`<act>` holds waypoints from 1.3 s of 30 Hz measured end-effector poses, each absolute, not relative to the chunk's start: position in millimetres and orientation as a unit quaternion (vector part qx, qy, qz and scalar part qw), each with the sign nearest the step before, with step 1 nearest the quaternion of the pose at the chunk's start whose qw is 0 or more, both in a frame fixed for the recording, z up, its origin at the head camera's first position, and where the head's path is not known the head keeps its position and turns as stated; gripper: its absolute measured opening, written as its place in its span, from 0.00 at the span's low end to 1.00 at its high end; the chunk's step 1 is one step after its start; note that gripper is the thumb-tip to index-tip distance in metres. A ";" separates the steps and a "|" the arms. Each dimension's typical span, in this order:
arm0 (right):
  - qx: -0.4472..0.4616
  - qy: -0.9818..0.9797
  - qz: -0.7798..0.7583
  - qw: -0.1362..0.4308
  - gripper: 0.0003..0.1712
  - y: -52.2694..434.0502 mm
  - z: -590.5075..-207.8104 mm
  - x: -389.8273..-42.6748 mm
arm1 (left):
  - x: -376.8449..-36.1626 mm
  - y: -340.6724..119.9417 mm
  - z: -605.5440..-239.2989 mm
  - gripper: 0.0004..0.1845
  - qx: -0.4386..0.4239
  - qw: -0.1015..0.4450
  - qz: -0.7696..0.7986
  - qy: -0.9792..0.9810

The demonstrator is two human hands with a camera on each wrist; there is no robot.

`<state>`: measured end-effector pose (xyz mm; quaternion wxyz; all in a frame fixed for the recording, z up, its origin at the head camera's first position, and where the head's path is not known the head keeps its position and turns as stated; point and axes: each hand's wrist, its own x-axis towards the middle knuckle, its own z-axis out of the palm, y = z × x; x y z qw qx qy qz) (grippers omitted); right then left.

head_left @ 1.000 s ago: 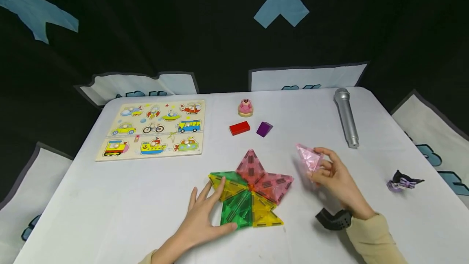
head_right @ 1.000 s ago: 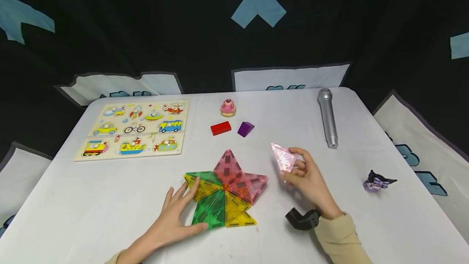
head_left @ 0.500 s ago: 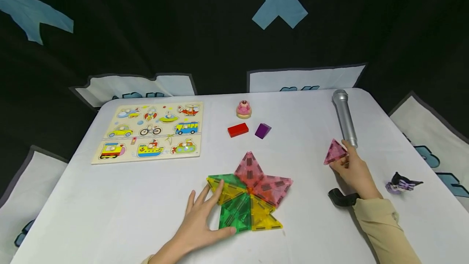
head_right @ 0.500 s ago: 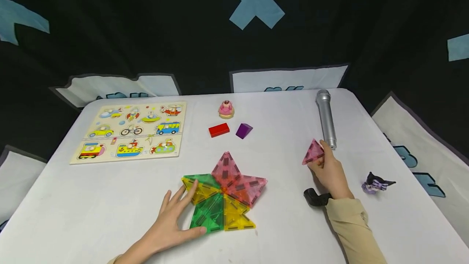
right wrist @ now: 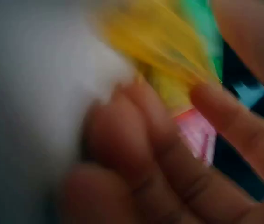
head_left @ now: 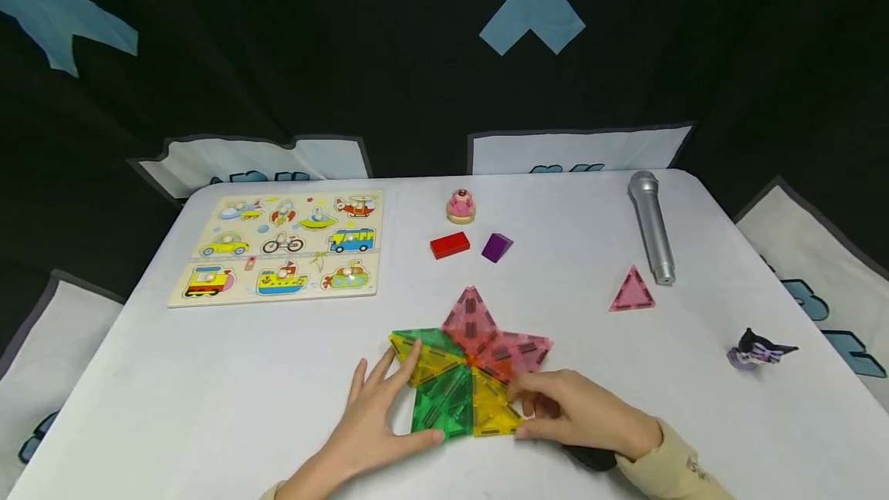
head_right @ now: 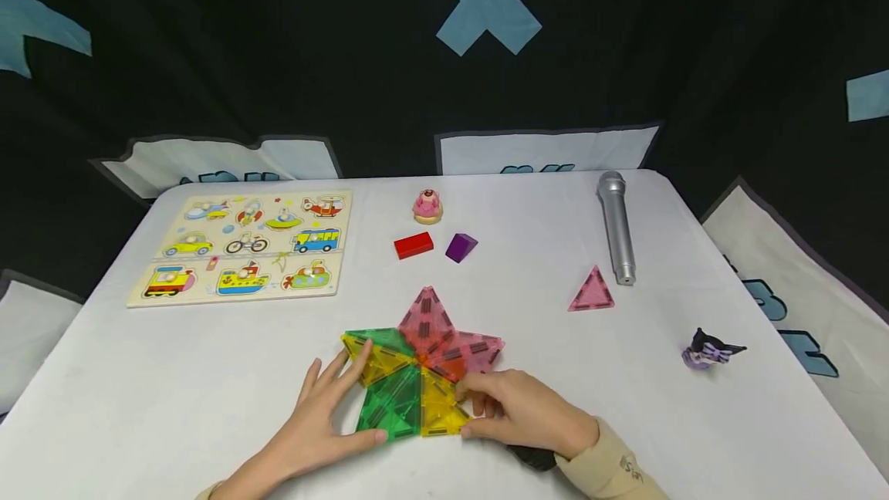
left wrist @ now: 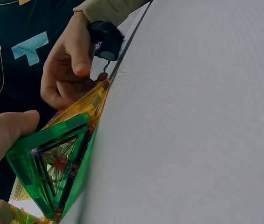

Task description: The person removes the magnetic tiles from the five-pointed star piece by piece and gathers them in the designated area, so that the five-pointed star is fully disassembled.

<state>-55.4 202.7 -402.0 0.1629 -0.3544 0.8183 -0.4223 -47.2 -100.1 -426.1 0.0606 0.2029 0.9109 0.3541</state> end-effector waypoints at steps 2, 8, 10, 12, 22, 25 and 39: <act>-0.354 0.836 -0.392 0.148 0.20 193.9 -401.9 -49.4 | -48.9 -99.1 -426.4 0.55 0.208 0.059 0.354 0.910; -0.358 0.825 -0.411 0.149 0.22 185.6 -404.0 -44.4 | -53.1 -98.1 -425.0 0.55 0.210 0.058 0.350 0.911; -0.377 0.810 -0.424 0.150 0.18 183.8 -406.6 -43.7 | -53.2 -98.3 -424.3 0.55 0.207 0.060 0.351 0.911; -0.393 0.795 -0.439 0.147 0.14 183.0 -409.5 -42.9 | -52.9 -98.5 -424.1 0.55 0.209 0.061 0.351 0.911; -0.420 0.770 -0.454 0.157 0.11 181.0 -412.8 -40.2 | -45.8 -102.4 -425.2 0.55 0.210 0.059 0.343 0.914; -0.438 0.770 -0.443 0.136 0.12 179.1 -411.4 -40.8 | -45.2 -104.4 -424.6 0.55 0.209 0.058 0.340 0.915; -0.280 0.811 -0.513 0.037 0.18 219.9 -377.8 -83.5 | -45.3 -103.6 -423.5 0.54 0.207 0.062 0.352 0.911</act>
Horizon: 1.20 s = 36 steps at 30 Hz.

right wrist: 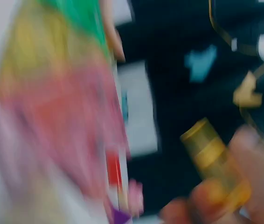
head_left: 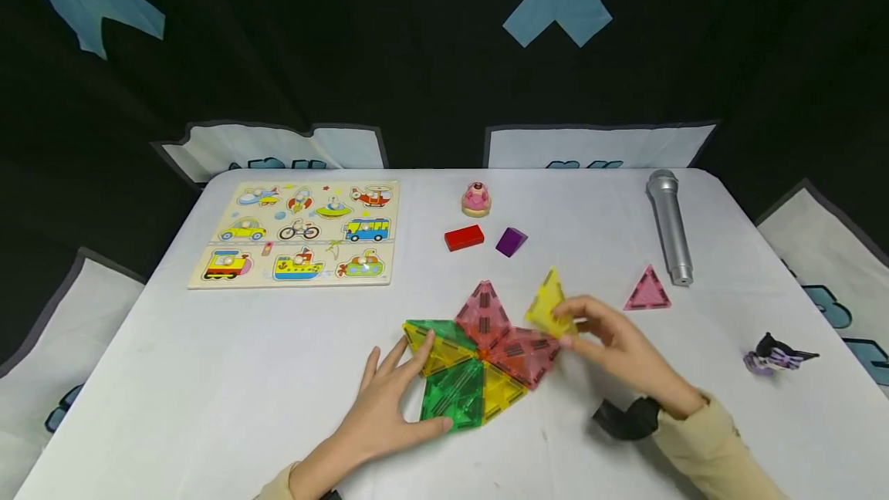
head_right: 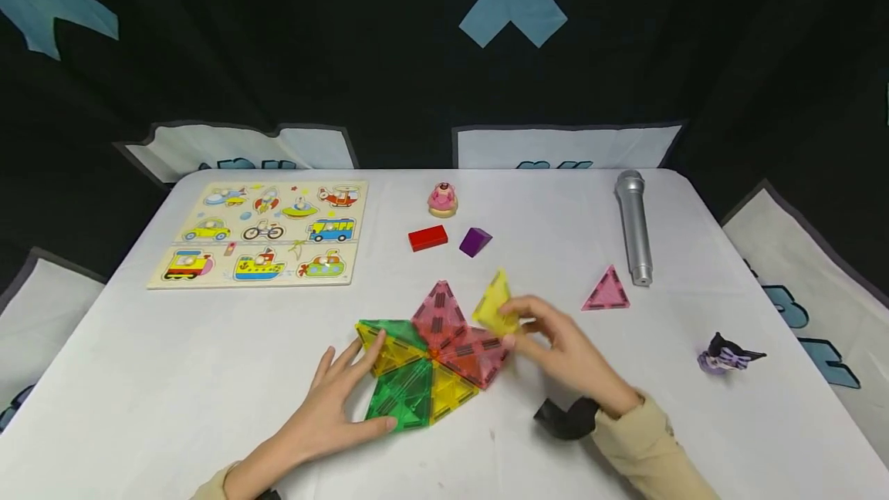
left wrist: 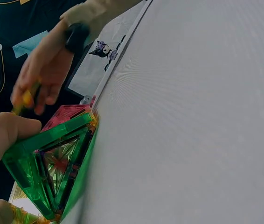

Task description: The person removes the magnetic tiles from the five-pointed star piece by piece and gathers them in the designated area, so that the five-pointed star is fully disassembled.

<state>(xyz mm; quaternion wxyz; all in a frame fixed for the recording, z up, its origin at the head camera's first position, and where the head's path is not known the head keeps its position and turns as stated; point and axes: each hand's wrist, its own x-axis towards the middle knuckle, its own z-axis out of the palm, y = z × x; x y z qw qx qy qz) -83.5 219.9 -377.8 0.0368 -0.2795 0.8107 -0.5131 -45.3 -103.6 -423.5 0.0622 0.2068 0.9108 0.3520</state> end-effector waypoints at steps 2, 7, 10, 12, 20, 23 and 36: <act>-0.213 0.853 -0.475 0.038 0.19 237.7 -374.3 -105.6 | -45.9 -102.7 -424.1 0.54 0.207 0.062 0.352 0.911; -0.133 0.909 -0.385 0.090 0.25 266.0 -385.9 -147.2 | -45.3 -103.7 -426.6 0.53 0.209 0.053 0.351 0.911; -0.111 0.930 -0.339 0.092 0.28 267.3 -393.6 -152.1 | -43.4 -105.6 -427.7 0.54 0.211 0.047 0.352 0.911; -0.102 0.947 -0.299 0.067 0.28 264.1 -392.8 -146.3 | -42.4 -105.9 -428.2 0.54 0.213 0.045 0.354 0.909; -0.295 0.893 -0.338 -0.041 0.18 209.9 -371.8 -87.5 | -45.0 -103.8 -426.8 0.53 0.221 0.037 0.358 0.906; -0.375 0.881 -0.285 0.036 0.28 182.2 -372.9 -67.1 | -47.1 -103.1 -425.1 0.53 0.221 0.034 0.356 0.907; -0.379 0.904 -0.195 -0.042 0.34 149.9 -396.8 -50.1 | -46.0 -103.8 -423.3 0.53 0.215 0.051 0.358 0.907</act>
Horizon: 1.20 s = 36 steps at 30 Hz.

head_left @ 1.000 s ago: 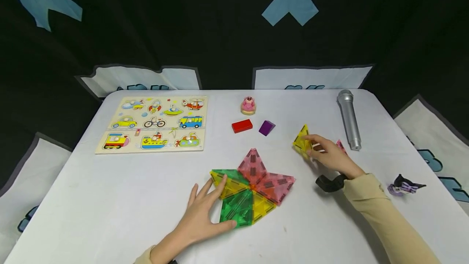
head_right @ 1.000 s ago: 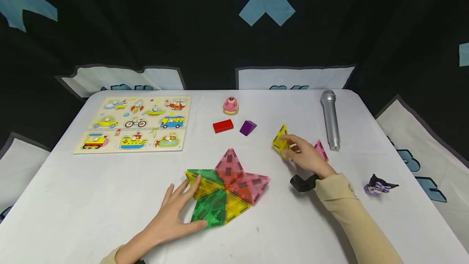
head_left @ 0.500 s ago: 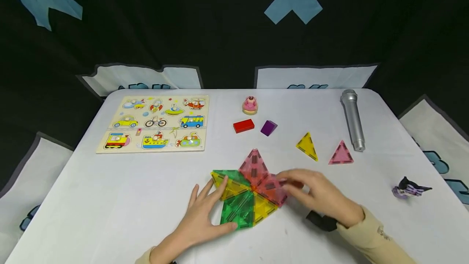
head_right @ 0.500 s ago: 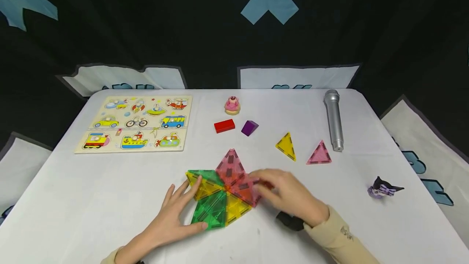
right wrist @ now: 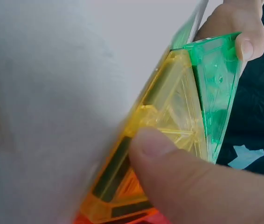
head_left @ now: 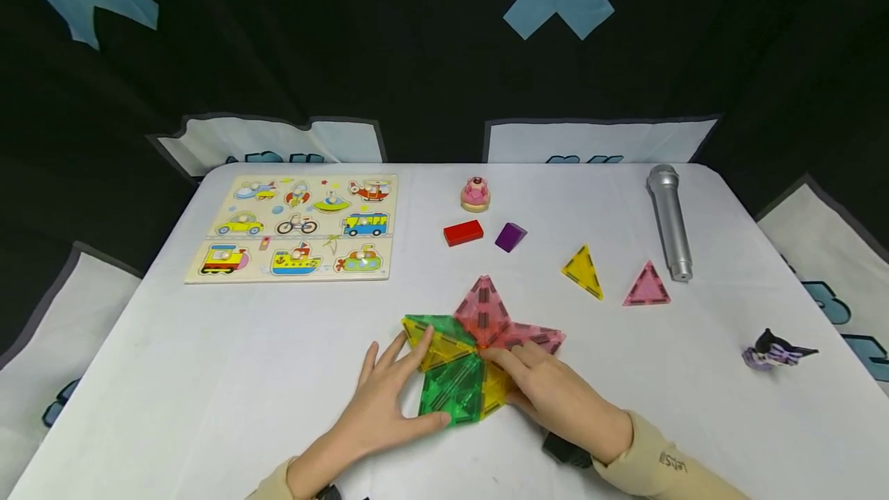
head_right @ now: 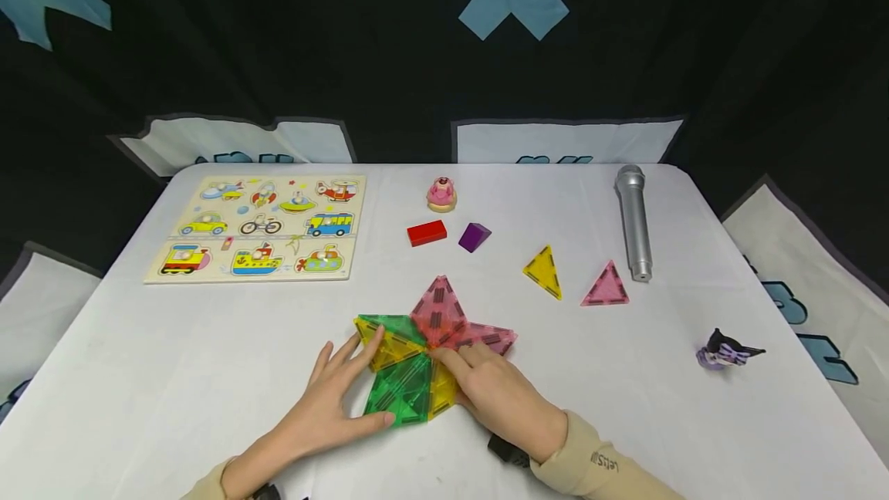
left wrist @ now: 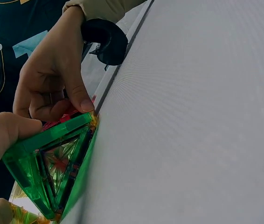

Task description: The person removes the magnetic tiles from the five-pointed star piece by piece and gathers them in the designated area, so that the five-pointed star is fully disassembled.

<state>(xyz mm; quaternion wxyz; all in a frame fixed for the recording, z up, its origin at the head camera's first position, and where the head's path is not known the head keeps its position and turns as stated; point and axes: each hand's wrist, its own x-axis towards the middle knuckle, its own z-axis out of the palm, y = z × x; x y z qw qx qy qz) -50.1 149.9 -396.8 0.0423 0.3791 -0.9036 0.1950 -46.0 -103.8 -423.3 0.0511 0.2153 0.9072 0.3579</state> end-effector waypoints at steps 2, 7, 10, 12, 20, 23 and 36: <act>0.379 -0.902 0.199 0.057 0.32 150.5 -397.6 -49.8 | -46.3 -103.7 -423.5 0.53 0.216 0.053 0.356 0.907; 0.400 -0.890 0.201 0.089 0.29 157.1 -397.8 -48.1 | -46.9 -104.0 -423.7 0.53 0.217 0.062 0.350 0.909; 0.430 -0.874 0.207 0.091 0.26 164.8 -395.2 -47.7 | -47.0 -104.3 -423.5 0.53 0.216 0.066 0.348 0.910; 0.452 -0.857 0.236 0.072 0.23 170.4 -392.8 -49.7 | -46.9 -104.3 -423.3 0.53 0.214 0.066 0.349 0.910; 0.292 -0.797 0.528 -0.028 0.20 201.3 -370.2 -92.3 | -46.6 -103.5 -424.7 0.53 0.215 0.066 0.355 0.908; 0.173 -0.806 0.565 -0.041 0.21 212.8 -369.4 -123.3 | -46.0 -103.4 -426.5 0.53 0.214 0.060 0.355 0.908; 0.155 -0.899 0.400 -0.089 0.21 224.2 -393.0 -144.5 | -46.2 -104.4 -426.8 0.53 0.214 0.059 0.355 0.908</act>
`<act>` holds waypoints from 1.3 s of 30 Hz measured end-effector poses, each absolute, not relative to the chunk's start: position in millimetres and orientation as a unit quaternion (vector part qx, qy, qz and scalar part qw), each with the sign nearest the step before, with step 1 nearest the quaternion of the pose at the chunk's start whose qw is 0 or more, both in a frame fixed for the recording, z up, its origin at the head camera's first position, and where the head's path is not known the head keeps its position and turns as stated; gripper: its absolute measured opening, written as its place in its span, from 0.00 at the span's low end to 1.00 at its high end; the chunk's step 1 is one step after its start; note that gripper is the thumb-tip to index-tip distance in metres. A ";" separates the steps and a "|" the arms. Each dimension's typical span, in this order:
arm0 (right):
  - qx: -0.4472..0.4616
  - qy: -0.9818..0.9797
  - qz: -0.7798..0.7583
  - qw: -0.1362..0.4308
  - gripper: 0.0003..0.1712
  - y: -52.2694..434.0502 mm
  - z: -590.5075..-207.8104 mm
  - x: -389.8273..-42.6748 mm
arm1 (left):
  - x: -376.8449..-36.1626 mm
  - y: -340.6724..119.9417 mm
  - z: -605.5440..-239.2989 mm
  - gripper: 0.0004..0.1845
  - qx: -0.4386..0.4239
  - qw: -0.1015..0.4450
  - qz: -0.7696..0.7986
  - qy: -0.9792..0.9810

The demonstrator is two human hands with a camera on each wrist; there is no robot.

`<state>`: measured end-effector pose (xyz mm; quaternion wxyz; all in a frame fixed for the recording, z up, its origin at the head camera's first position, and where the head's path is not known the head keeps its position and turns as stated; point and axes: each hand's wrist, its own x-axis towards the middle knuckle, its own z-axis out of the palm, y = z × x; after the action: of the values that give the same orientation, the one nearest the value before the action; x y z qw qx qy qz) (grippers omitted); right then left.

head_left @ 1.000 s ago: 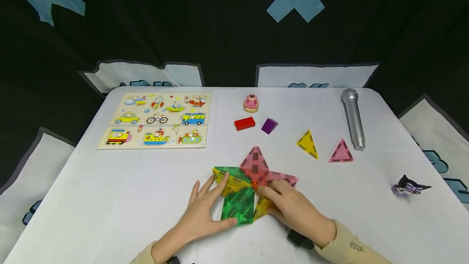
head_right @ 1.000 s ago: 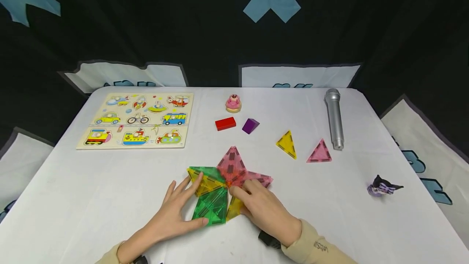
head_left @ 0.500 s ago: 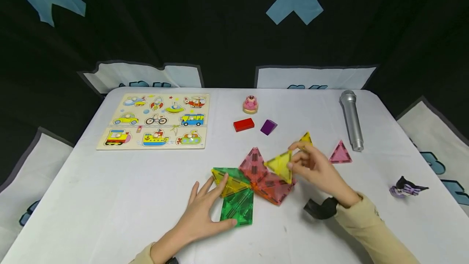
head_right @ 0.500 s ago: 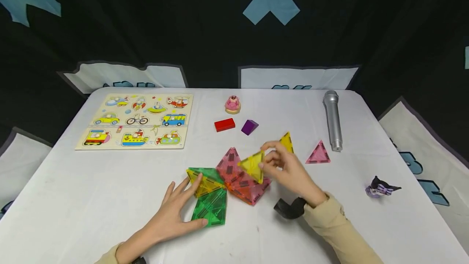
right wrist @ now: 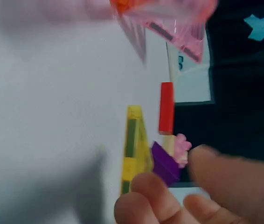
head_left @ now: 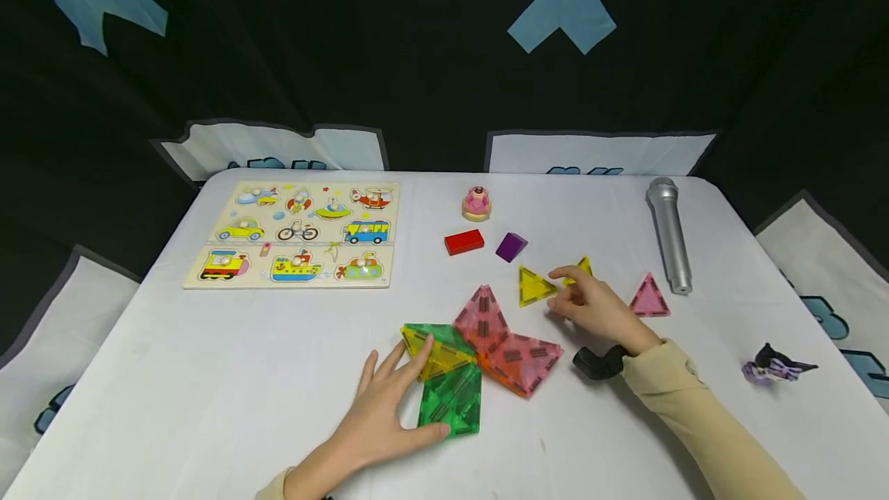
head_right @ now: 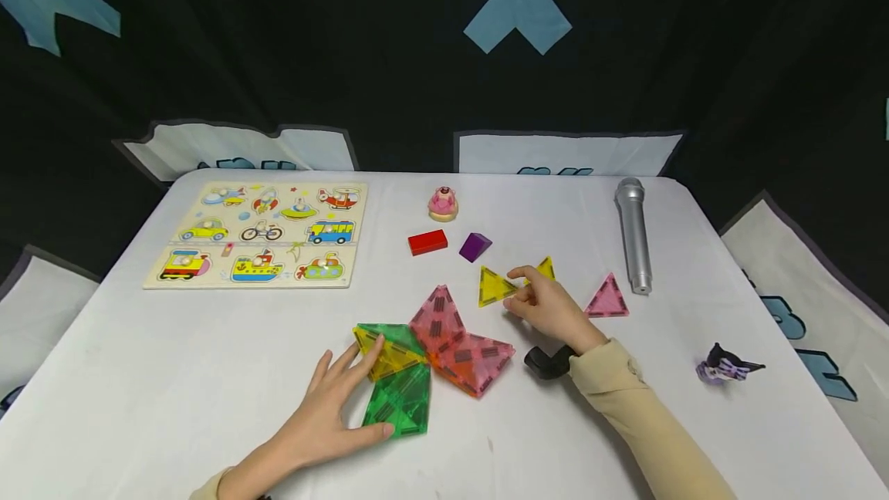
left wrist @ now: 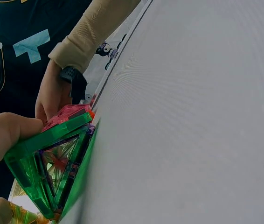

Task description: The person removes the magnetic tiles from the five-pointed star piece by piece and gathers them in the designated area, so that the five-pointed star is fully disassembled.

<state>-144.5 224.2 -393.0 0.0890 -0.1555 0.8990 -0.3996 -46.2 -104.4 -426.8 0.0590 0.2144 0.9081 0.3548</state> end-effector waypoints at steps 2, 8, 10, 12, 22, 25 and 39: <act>-0.167 0.904 -0.388 0.058 0.16 222.7 -388.0 -132.5 | -48.0 -104.4 -425.5 0.53 0.216 0.054 0.357 0.907; -0.253 0.899 -0.355 -0.032 0.06 196.8 -379.2 -75.8 | -52.7 -104.2 -421.9 0.53 0.221 0.040 0.358 0.906; -0.283 0.895 -0.345 -0.018 0.14 183.6 -380.3 -59.4 | -54.4 -103.6 -421.4 0.53 0.224 0.032 0.358 0.906; -0.303 0.887 -0.348 0.014 0.24 170.7 -383.2 -48.4 | -55.9 -103.1 -421.2 0.53 0.228 0.024 0.358 0.905; -0.297 0.882 -0.365 0.028 0.41 129.7 -401.7 -38.8 | -55.9 -102.2 -423.7 0.43 0.247 0.005 0.377 0.893; -0.281 0.895 -0.347 0.015 0.39 126.2 -403.1 -37.2 | -54.5 -102.1 -425.0 0.40 0.241 0.001 0.385 0.891; -0.336 0.795 -0.500 0.072 0.10 154.6 -399.9 -38.3 | -48.5 -102.9 -429.3 0.42 0.228 0.003 0.376 0.898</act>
<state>-38.3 154.6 -399.9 0.0721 -0.3357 0.7951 -0.5000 -48.5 -102.9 -429.3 0.0027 0.2280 0.8981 0.3762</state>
